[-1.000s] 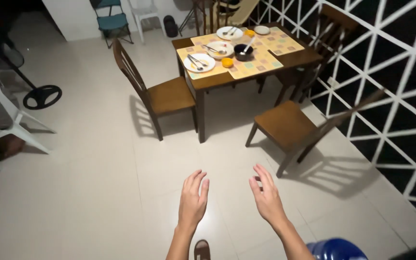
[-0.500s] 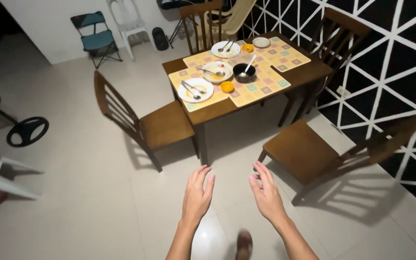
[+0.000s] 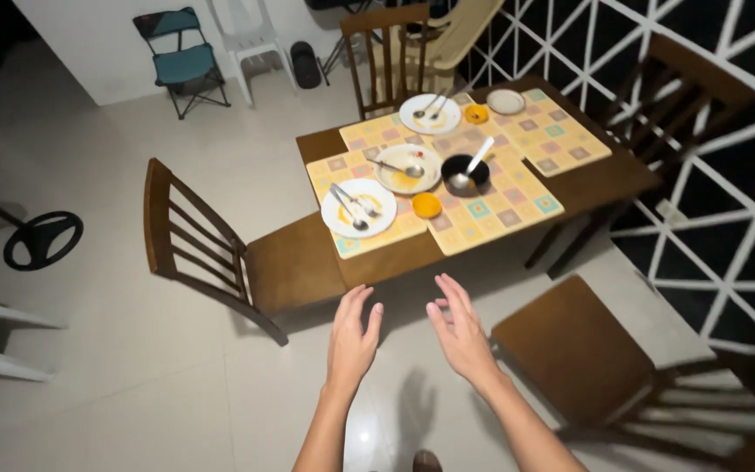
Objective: Clear dirty dishes from the dining table and take them to the kitchen sink.
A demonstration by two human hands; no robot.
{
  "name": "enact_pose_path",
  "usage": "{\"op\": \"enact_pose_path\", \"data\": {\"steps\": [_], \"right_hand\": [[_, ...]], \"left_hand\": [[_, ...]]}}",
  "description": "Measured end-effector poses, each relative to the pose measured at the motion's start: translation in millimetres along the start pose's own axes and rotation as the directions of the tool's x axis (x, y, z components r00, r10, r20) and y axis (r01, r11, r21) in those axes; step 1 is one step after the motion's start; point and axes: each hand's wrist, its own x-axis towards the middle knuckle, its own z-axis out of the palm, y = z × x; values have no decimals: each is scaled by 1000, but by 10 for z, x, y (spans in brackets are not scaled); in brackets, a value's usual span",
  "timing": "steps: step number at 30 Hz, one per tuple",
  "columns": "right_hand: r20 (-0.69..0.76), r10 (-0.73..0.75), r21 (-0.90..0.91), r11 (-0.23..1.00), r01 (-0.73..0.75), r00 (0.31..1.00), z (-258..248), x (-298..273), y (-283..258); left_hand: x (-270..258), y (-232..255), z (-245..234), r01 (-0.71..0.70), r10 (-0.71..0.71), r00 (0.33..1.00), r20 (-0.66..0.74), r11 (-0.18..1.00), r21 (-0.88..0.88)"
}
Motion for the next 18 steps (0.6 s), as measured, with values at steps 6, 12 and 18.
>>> {"op": "enact_pose_path", "data": {"steps": [6, 12, 18], "right_hand": [[24, 45, 13, 999, -45, 999, 177, 834, 97], [-25, 30, 46, 999, -29, 999, 518, 1619, 375], [-94, 215, 88, 974, -207, 972, 976, 2235, 575]], "left_hand": [[785, -511, 317, 84, -84, 996, -7, 996, -39], [1659, -1252, 592, 191, -189, 982, 28, 978, -81], [2239, -2559, 980, 245, -245, 969, -14, 970, -12]]}}
